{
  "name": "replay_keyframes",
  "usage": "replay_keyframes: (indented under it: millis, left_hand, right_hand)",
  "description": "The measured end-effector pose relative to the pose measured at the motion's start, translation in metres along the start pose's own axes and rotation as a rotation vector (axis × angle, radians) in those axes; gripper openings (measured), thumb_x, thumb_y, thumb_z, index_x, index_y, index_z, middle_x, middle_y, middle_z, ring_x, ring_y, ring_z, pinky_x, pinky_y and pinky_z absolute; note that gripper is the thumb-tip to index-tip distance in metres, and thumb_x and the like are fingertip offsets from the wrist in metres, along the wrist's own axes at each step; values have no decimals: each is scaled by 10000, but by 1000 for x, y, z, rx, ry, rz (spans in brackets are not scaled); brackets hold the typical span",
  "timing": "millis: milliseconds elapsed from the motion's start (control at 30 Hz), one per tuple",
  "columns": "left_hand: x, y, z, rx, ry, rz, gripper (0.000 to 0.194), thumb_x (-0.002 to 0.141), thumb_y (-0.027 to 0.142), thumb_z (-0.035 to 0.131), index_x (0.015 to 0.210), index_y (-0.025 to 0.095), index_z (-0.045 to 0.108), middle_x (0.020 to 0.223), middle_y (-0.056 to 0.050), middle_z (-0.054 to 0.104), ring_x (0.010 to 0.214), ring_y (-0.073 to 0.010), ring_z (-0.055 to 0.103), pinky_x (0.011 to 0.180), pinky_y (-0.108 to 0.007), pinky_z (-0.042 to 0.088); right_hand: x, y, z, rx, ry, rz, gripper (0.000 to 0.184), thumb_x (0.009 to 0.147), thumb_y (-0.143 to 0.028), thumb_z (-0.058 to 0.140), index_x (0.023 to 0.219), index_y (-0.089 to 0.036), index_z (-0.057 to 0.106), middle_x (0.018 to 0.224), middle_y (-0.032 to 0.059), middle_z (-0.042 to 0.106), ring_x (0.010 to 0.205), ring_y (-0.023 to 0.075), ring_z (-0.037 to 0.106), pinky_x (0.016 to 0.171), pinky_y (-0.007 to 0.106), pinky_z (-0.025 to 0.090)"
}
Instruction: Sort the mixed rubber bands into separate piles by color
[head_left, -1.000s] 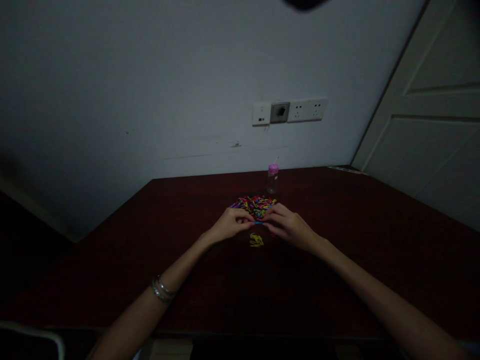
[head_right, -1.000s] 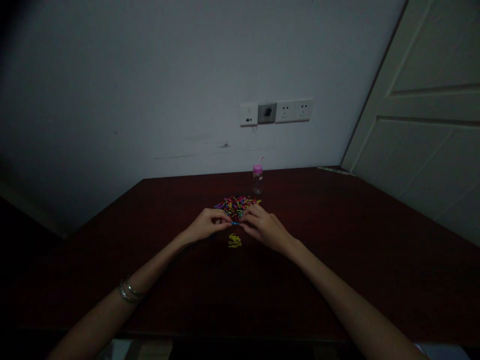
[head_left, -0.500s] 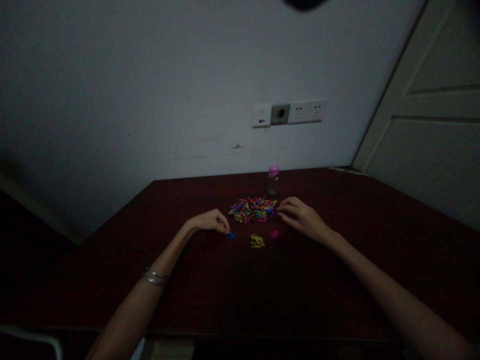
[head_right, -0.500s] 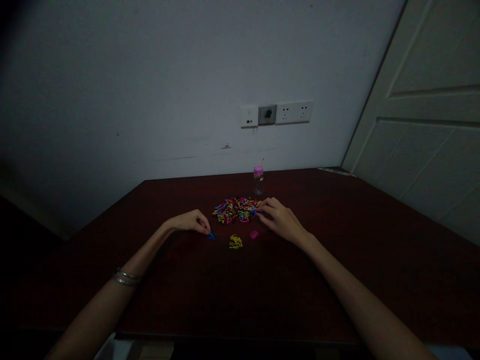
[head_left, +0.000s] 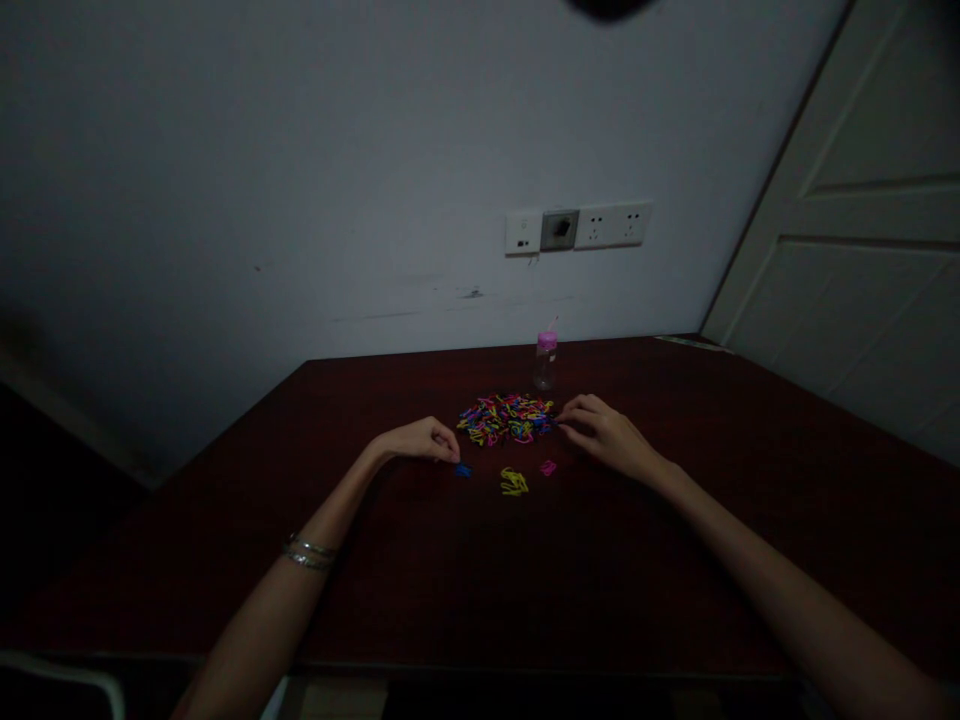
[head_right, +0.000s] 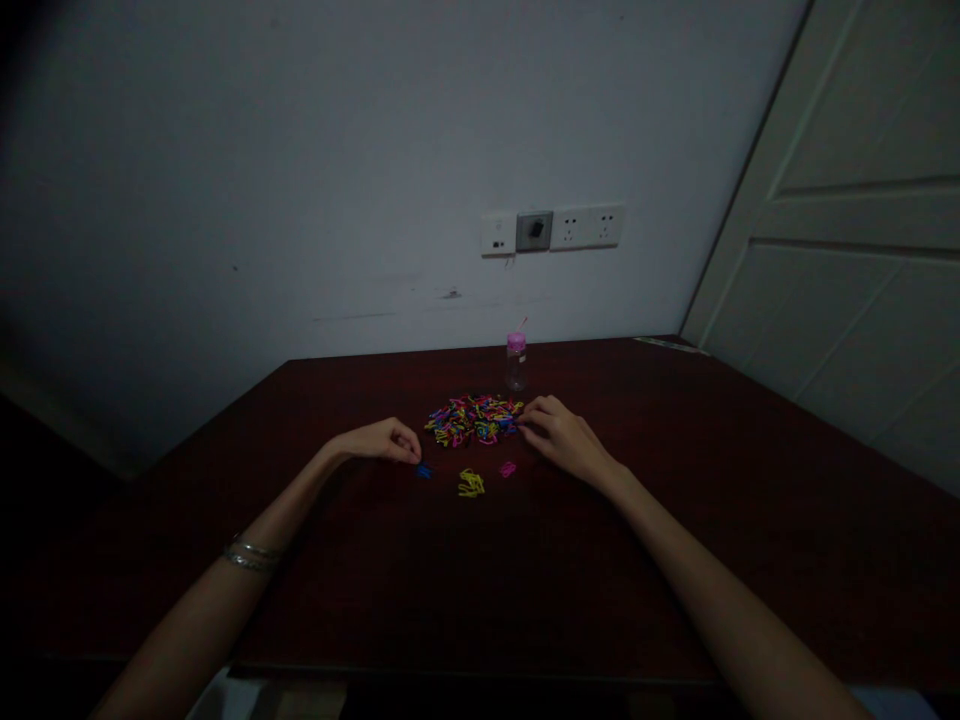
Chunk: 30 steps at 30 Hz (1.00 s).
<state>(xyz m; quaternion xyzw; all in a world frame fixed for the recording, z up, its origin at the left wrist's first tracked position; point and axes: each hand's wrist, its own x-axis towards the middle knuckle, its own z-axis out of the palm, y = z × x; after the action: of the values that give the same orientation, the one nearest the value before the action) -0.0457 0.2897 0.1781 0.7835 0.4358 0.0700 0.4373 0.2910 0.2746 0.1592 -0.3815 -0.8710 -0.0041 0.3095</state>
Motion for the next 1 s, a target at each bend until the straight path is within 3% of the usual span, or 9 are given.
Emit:
replay_keyframes:
  millis: [200, 467, 1000]
  left_hand:
    - [-4, 9, -2, -14, 115, -21, 345, 700, 442, 584, 744, 114, 682, 498, 17, 467, 446, -67, 337, 439, -206, 219]
    - [3, 6, -1, -63, 278, -3, 455, 741, 531, 508, 708, 103, 660, 475, 28, 407, 417, -61, 297, 427, -216, 194]
    - [11, 9, 11, -47, 296, 4, 427, 758, 497, 507, 710, 106, 672, 487, 15, 428, 429, -63, 305, 433, -218, 188]
  right_hand:
    - [-1, -1, 4, -11, -6, 1, 153, 818, -241, 505, 918, -233, 622, 965, 58, 577, 892, 196, 534, 669, 329, 515]
    - [16, -21, 18, -58, -126, -83, 164, 838, -259, 503, 923, -234, 641, 1001, 66, 543, 957, 203, 483, 717, 331, 512]
    - [21, -20, 34, -228, -141, -147, 127, 826, -228, 521, 850, -206, 644, 991, 92, 533, 977, 235, 463, 738, 371, 508]
